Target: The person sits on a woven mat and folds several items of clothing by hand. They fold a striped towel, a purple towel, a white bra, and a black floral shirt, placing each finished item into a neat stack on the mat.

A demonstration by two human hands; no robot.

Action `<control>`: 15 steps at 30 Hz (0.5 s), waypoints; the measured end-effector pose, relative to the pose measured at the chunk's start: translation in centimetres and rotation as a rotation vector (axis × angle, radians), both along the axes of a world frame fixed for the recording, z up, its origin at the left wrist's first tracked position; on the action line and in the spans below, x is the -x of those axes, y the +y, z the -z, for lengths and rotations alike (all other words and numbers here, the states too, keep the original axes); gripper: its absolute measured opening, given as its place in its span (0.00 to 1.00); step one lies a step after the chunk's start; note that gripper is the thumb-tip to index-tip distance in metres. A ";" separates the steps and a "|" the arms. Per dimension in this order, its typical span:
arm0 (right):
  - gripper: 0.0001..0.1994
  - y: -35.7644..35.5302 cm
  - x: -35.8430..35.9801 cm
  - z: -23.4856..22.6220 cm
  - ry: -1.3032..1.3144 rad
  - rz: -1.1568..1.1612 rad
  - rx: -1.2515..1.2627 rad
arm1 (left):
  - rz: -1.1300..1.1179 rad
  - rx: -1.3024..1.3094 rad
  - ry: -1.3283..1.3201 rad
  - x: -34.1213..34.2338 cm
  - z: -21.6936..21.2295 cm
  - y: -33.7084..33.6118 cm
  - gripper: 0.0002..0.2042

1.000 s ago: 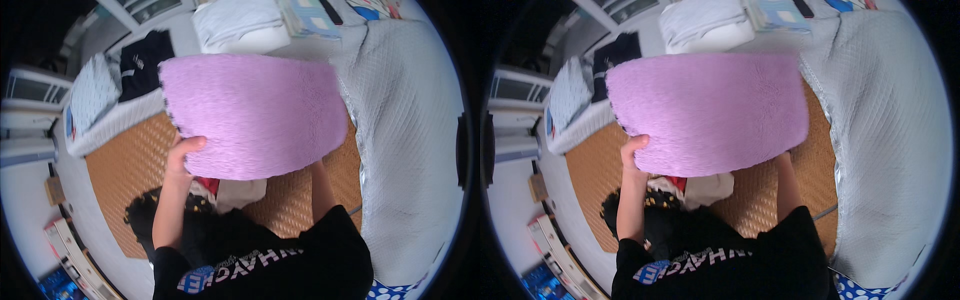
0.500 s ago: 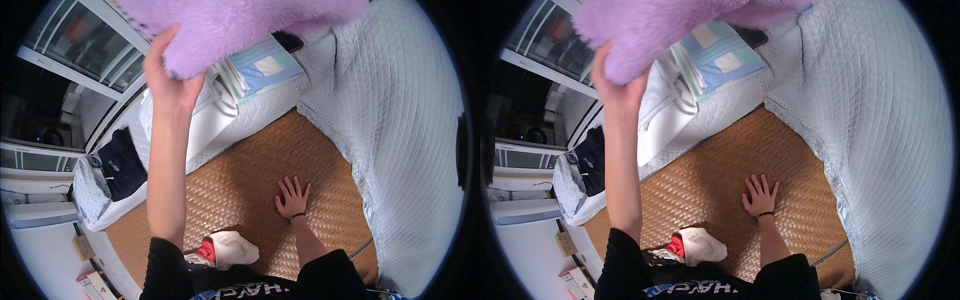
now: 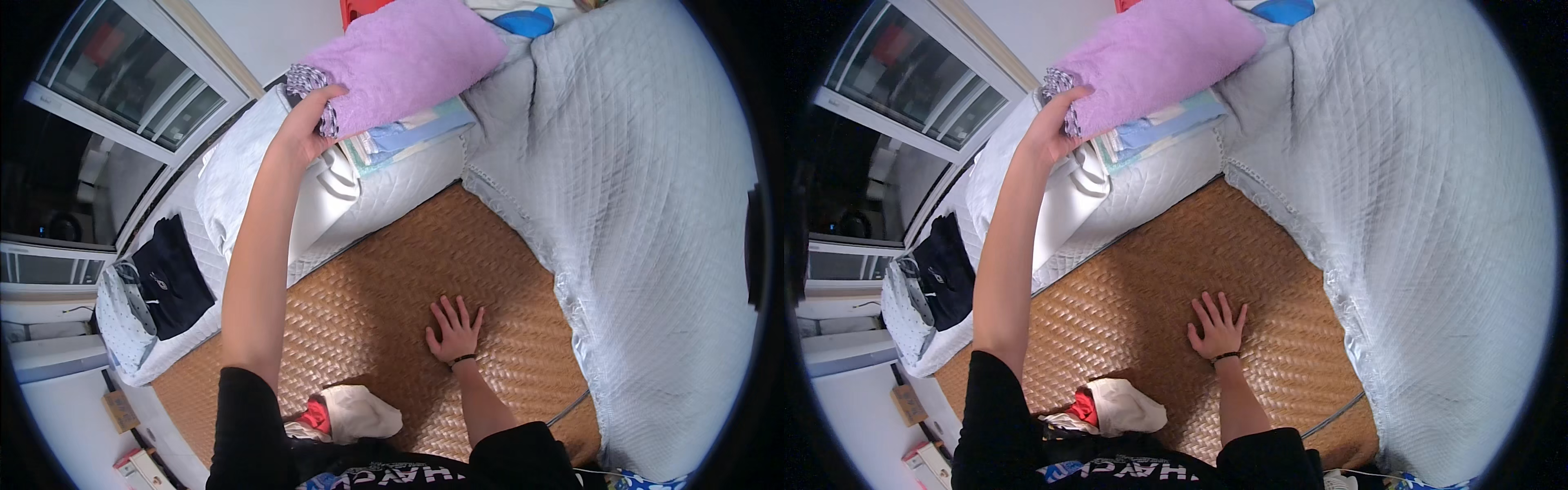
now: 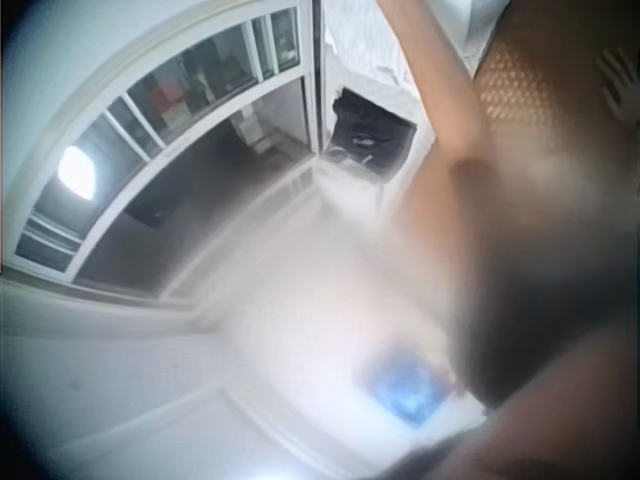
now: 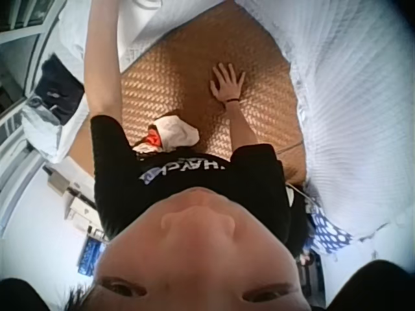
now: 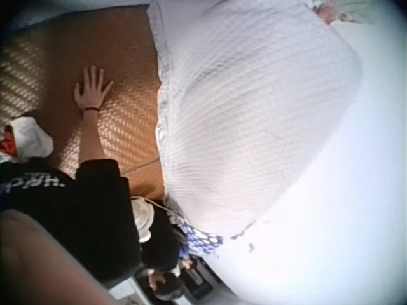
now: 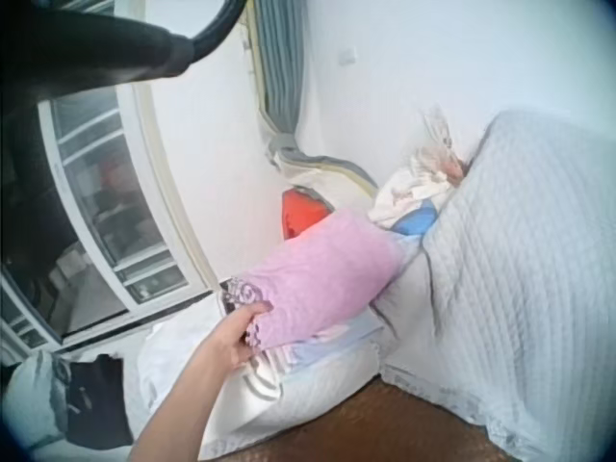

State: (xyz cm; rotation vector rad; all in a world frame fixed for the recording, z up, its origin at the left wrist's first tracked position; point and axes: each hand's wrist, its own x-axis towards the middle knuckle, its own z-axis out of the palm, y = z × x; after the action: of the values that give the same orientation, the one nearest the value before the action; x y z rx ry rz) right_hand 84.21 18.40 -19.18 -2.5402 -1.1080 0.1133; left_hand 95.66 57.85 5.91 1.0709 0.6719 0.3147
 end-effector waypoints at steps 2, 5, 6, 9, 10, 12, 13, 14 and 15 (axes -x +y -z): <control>0.24 0.2 0.1 -0.1 -0.010 -0.008 -0.014 | -0.013 -0.038 0.009 -0.3 0.4 0.9 0.24; 0.23 0.1 0.1 -0.3 -0.013 0.004 0.010 | -0.029 -0.216 -0.012 -0.2 0.4 0.3 0.27; 0.23 0.0 0.0 -0.2 -0.011 0.014 0.021 | -0.183 -0.547 0.046 0.1 0.4 -1.2 0.27; 0.23 0.2 -0.2 -0.3 -0.016 0.022 0.025 | -0.449 -1.290 -0.024 0.3 -1.7 -4.8 0.30; 0.23 0.0 -0.1 -0.2 -0.012 0.024 0.026 | -0.396 -1.387 -0.124 -0.4 -2.9 -5.0 0.30; 0.24 0.1 -0.2 -0.3 -0.001 0.013 0.011 | -0.296 -1.548 -0.320 -3.0 -4.3 -5.0 0.31; 0.24 0.2 -0.3 -0.4 0.002 0.008 0.004 | -0.282 -1.670 -0.271 -4.3 -4.2 -5.0 0.31; 0.24 0.2 -0.5 -0.3 0.012 0.013 0.016 | -0.262 -1.794 -0.229 -5.9 -4.1 -4.9 0.31; 0.24 0.2 -0.6 -0.3 0.021 0.017 0.027 | -0.245 -1.919 -0.185 -7.1 -4.0 -4.9 0.31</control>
State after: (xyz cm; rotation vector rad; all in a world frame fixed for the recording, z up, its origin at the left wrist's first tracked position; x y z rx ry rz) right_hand 84.79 18.60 -18.84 -2.5659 -1.0841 0.1509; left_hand 102.81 53.00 9.91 2.6942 0.1402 1.3980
